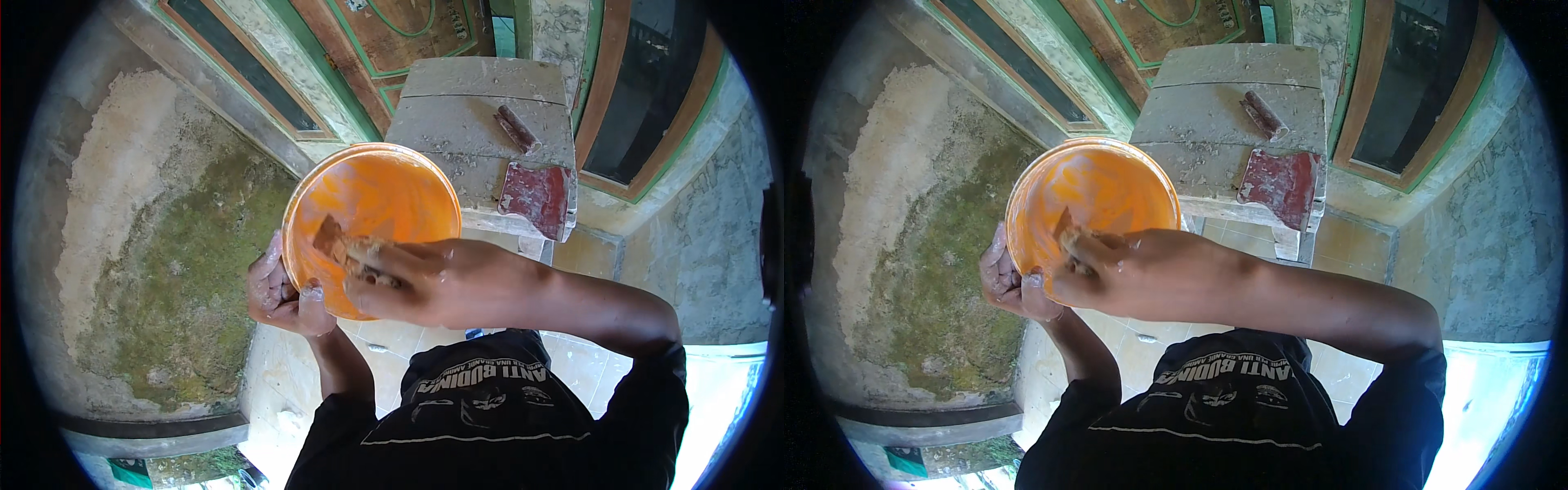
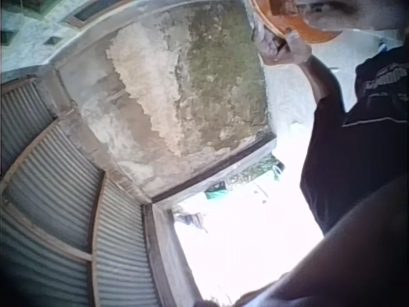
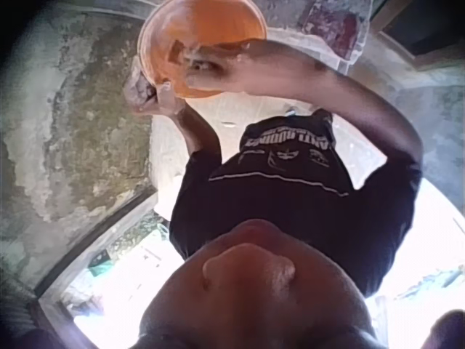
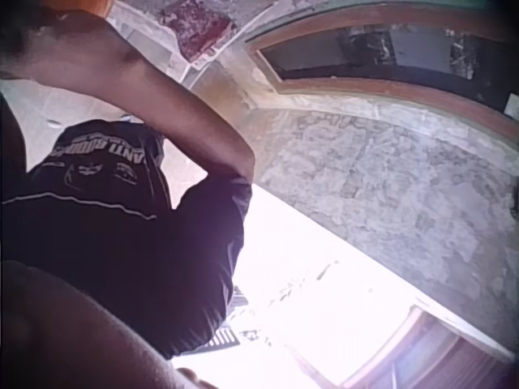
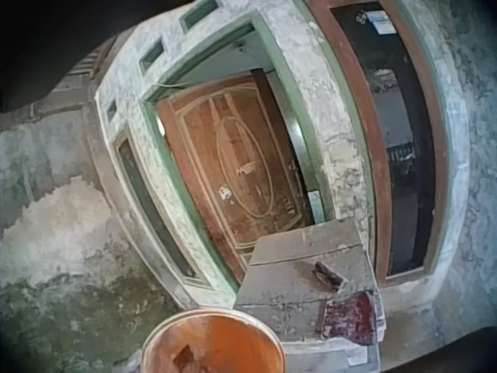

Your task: The person scrapes a wall with a putty knife and then applies wall putty to the surface using a scraper and a putty knife, taking material from a bucket.

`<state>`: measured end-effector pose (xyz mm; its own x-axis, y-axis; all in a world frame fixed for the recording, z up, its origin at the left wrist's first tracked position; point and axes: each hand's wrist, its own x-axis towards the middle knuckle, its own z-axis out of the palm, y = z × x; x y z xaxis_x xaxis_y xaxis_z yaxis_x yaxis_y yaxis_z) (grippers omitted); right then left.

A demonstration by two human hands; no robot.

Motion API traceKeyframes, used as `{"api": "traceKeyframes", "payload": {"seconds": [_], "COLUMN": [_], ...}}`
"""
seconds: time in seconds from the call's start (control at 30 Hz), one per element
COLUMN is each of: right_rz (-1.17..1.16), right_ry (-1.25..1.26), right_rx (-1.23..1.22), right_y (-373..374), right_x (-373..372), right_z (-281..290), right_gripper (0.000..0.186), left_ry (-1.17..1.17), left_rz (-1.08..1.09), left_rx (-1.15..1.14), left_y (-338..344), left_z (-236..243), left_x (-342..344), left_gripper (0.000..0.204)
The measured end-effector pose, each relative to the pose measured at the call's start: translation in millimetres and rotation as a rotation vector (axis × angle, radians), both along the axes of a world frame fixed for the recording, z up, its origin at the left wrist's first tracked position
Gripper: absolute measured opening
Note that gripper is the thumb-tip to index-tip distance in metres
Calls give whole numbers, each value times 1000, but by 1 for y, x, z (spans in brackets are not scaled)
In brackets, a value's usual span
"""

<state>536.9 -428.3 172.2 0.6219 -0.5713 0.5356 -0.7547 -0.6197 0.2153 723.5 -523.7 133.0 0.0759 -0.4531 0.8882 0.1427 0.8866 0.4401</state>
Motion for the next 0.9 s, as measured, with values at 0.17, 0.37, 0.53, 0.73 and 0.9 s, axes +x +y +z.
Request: {"api": "traceKeyframes", "payload": {"seconds": [0.17, 0.37, 0.53, 0.73, 0.9], "right_rz": [16, 13, 23, 110, 96], "right_ry": [-148, -89, -248, -46, -197], "right_rx": [-128, -17, -73, -11, -114], "right_y": [-15, -3, -13, -11, -21], "right_x": [2, 6, 13, 11, 7], "right_z": [-9, -2, -5, -8, 7], "right_gripper": [36, 34, 39, 40, 34], "left_ry": [-2, 16, -26, 29, -10], "left_rz": [-4, -33, -20, 13, 27], "left_rx": [11, 33, 33, 28, 30], "left_y": [7, 6, 10, 4, 4], "left_z": [2, 1, 2, 3, 3], "left_x": [0, 5, 11, 12, 18], "left_gripper": [49, 49, 48, 49, 47]}}
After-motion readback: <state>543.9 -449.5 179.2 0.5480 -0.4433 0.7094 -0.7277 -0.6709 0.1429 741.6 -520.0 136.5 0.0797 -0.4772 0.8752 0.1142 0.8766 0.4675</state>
